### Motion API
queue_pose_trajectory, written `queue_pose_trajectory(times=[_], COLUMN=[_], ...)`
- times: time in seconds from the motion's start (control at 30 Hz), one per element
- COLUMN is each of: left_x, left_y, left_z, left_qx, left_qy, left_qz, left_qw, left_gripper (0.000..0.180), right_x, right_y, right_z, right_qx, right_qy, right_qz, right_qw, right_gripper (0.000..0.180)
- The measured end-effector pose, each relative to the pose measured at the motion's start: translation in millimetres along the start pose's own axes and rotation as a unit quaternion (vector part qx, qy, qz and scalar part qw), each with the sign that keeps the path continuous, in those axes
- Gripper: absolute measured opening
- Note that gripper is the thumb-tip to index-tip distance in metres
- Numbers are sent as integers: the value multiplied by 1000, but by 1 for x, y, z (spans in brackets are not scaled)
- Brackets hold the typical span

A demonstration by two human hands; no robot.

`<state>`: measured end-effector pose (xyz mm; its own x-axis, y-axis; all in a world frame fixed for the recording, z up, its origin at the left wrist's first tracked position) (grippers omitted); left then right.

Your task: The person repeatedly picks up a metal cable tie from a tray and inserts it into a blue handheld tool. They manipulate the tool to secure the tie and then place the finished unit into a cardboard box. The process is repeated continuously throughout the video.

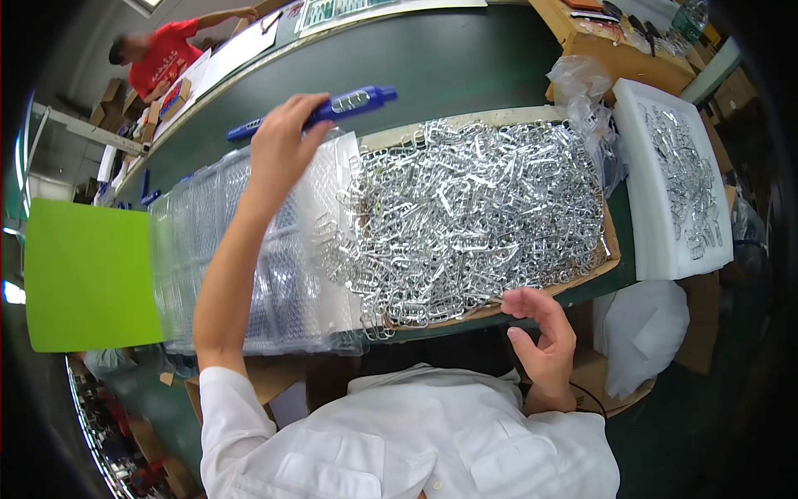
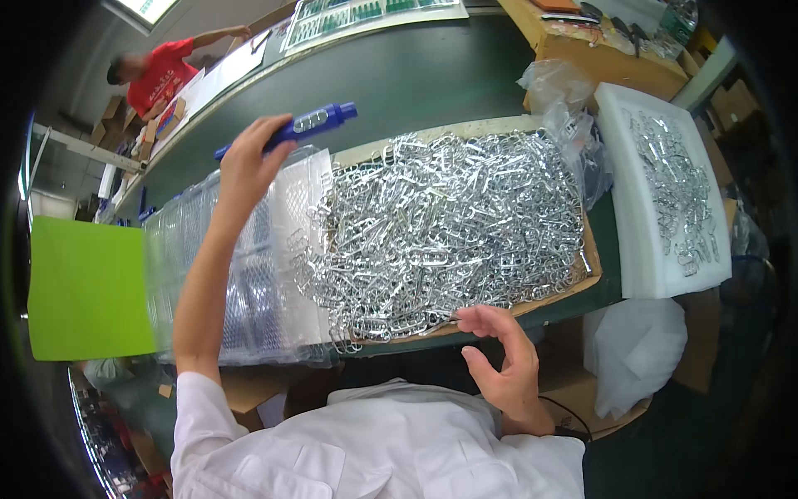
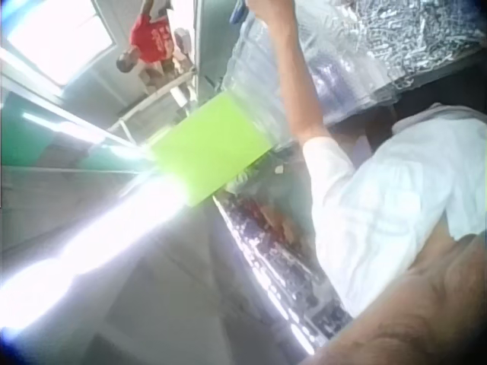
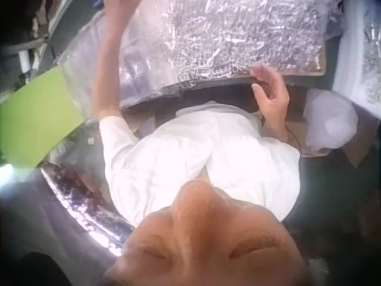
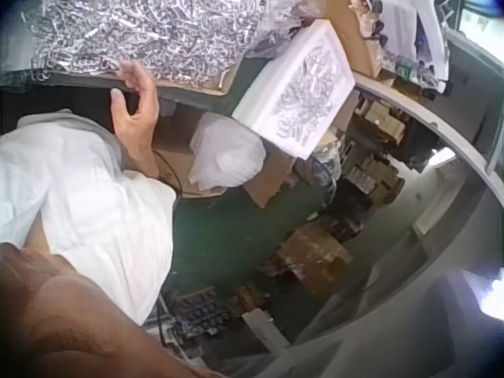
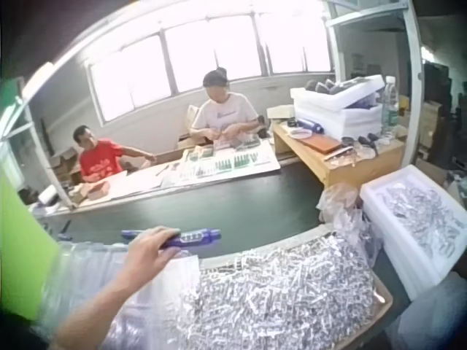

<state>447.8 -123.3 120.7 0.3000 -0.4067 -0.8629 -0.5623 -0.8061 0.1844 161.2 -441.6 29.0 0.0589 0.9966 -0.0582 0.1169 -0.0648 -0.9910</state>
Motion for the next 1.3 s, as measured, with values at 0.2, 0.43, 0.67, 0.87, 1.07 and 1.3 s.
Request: queue_pose_trajectory(times=[0.2,0.43,0.67,0.87,1.07,1.3], left_x=[116,11,-209,-241,-205,-44], left_y=[-115,-96,-50,-15,20,111], left_z=[-56,4,268,581,834,990], left_qx=[-162,-35,-123,-473,-737,-747], left_qy=[-167,-39,127,382,356,-334], left_qz=[-27,-43,-12,-36,62,70], left_qw=[972,998,984,793,571,571], left_gripper=[42,34,28,23,25,46], right_x=[-6,2,61,103,29,88], right_y=[-4,-24,-60,5,43,-32], right_z=[8,-3,-104,-175,-216,-175], right_qx=[7,-70,-268,-117,-87,-89], right_qy=[65,132,72,-79,-132,-29], right_qz=[29,196,433,623,535,270], right_qw=[997,969,858,769,830,958], right_gripper=[57,44,14,23,28,37])
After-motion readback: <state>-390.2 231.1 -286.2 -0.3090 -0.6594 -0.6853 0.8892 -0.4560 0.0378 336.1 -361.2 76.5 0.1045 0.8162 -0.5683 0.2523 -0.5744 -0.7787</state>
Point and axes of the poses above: each hand's wrist, its own z-axis away from the middle knuckle, its own x-axis out of the palm, y = z × x, the point moved 6 cm from there along -z, towards the middle knuckle, and after that the axes turned 1 degree about x, right-handed, at the moved point
